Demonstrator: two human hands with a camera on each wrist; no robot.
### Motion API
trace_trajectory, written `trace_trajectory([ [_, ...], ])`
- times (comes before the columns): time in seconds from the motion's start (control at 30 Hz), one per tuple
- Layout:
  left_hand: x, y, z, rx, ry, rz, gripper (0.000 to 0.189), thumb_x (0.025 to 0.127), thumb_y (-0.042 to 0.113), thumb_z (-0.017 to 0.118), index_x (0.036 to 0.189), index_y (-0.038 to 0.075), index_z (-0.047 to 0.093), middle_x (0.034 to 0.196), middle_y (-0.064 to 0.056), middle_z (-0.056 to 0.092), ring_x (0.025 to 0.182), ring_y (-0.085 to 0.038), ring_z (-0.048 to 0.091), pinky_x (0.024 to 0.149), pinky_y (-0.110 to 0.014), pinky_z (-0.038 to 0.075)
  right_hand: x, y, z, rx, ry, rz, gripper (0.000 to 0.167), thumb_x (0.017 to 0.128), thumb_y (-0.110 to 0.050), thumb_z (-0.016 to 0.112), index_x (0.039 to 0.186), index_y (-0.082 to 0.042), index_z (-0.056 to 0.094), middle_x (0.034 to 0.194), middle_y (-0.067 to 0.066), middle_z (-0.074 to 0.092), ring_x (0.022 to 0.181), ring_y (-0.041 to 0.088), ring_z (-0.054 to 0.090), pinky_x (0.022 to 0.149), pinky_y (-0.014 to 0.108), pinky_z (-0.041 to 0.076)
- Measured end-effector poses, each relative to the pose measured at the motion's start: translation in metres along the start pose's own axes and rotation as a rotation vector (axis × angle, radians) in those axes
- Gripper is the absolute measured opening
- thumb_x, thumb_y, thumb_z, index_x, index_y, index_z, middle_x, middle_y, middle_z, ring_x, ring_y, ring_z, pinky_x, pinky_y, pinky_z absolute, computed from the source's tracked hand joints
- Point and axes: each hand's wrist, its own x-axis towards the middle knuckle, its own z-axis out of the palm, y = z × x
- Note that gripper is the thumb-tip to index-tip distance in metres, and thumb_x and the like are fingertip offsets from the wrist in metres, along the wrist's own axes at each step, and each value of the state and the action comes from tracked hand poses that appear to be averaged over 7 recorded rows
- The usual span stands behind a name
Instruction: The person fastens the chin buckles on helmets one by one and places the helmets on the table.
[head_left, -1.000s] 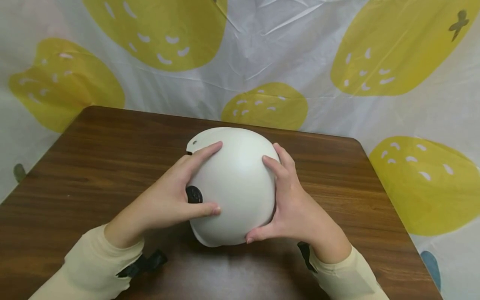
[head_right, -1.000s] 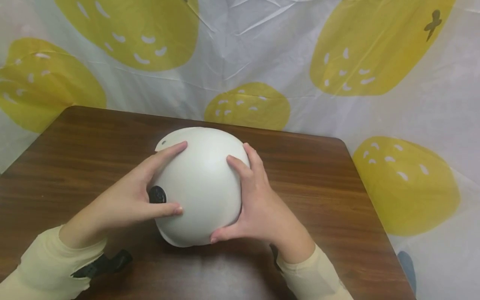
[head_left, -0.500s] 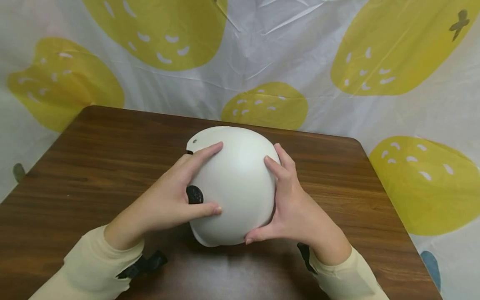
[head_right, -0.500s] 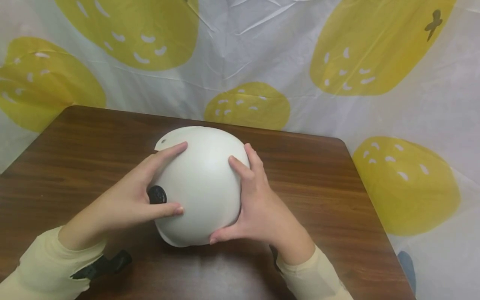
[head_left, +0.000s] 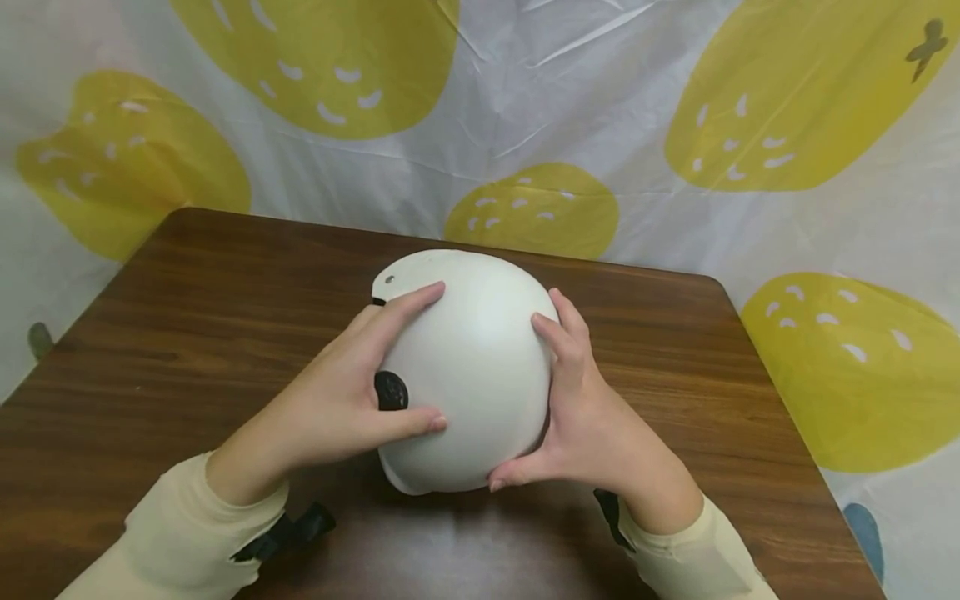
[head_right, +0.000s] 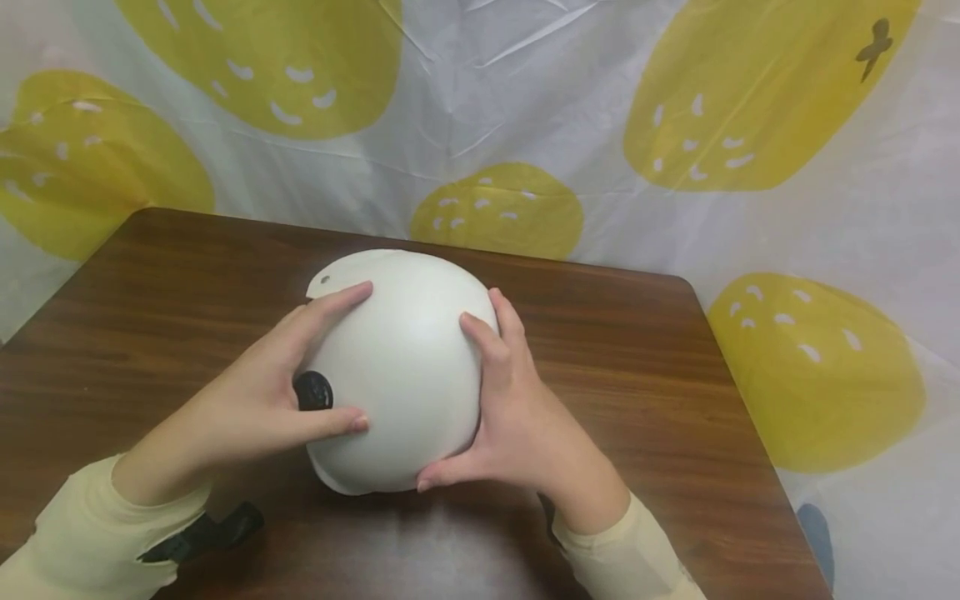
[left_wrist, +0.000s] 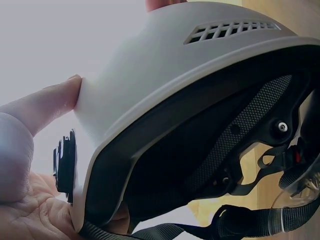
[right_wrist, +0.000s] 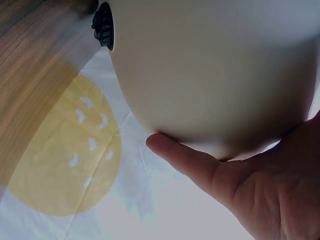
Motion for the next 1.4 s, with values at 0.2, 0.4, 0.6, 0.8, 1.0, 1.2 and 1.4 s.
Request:
trace_trajectory([
  [0.2,0.0006,0.0009,0.0007,0.013,0.017,-0.001,0.110,0.079,0.028,0.097,0.168,0.027,0.032,0.160,-0.012,0.040,0.138,-0.029,0.050,0.106,-0.057,0.048,-0.0003,0.0007,0.0003,-0.001,-0.001,0.013,0.135,0.066,-0.088,0.076,0.157,-0.015,0.010,0.171,0.026,-0.003,0.158,0.043,0.018,0.117,0.064,0.034],
  [0.4,0.0001,0.0011,0.0015,0.029,0.034,-0.016,0.110,0.078,0.029,0.097,0.168,0.027,0.033,0.158,-0.011,0.043,0.138,-0.028,0.050,0.105,-0.057,0.048,0.0015,0.0008,0.0006,0.000,-0.005,-0.004,0.137,0.065,-0.085,0.081,0.158,-0.016,0.008,0.172,0.027,-0.003,0.159,0.044,0.013,0.116,0.067,0.033],
  [0.6,-0.0007,0.0017,0.0019,0.034,0.043,-0.018,0.112,0.077,0.028,0.097,0.168,0.025,0.032,0.160,-0.011,0.042,0.140,-0.028,0.049,0.107,-0.058,0.047,0.0012,0.0001,0.0014,-0.004,-0.001,-0.002,0.137,0.065,-0.085,0.081,0.158,-0.017,0.008,0.172,0.027,-0.003,0.159,0.044,0.011,0.117,0.067,0.031],
  [0.8,-0.0026,0.0040,0.0017,0.051,0.054,-0.020,0.112,0.078,0.030,0.098,0.168,0.026,0.031,0.159,-0.011,0.043,0.139,-0.027,0.049,0.105,-0.058,0.048,-0.0009,-0.0034,0.0015,-0.009,-0.009,0.033,0.141,0.061,-0.081,0.087,0.158,-0.017,0.008,0.173,0.028,-0.003,0.160,0.046,0.011,0.118,0.066,0.030],
  [1.0,-0.0032,0.0051,0.0023,0.073,0.069,0.004,0.111,0.078,0.029,0.098,0.168,0.024,0.033,0.158,-0.012,0.044,0.139,-0.027,0.048,0.104,-0.059,0.049,-0.0012,-0.0036,0.0015,-0.020,-0.010,0.044,0.143,0.059,-0.078,0.091,0.157,-0.017,0.008,0.172,0.029,-0.002,0.159,0.046,0.011,0.119,0.066,0.030],
  [1.2,-0.0018,0.0055,0.0018,0.042,0.073,0.034,0.109,0.079,0.023,0.097,0.167,0.018,0.033,0.161,-0.012,0.043,0.143,-0.028,0.046,0.107,-0.059,0.047,0.0001,-0.0026,0.0021,-0.025,0.007,0.014,0.145,0.061,-0.079,0.090,0.161,-0.015,0.006,0.173,0.027,0.001,0.160,0.044,0.012,0.120,0.064,0.030],
  [1.4,-0.0028,0.0063,0.0000,0.024,0.072,0.039,0.106,0.080,0.020,0.096,0.167,0.017,0.035,0.161,-0.010,0.044,0.142,-0.025,0.047,0.109,-0.056,0.046,0.0009,-0.0062,0.0006,-0.040,-0.008,0.049,0.155,0.057,-0.076,0.095,0.165,-0.014,0.004,0.174,0.024,0.003,0.160,0.045,0.008,0.119,0.066,0.030],
])
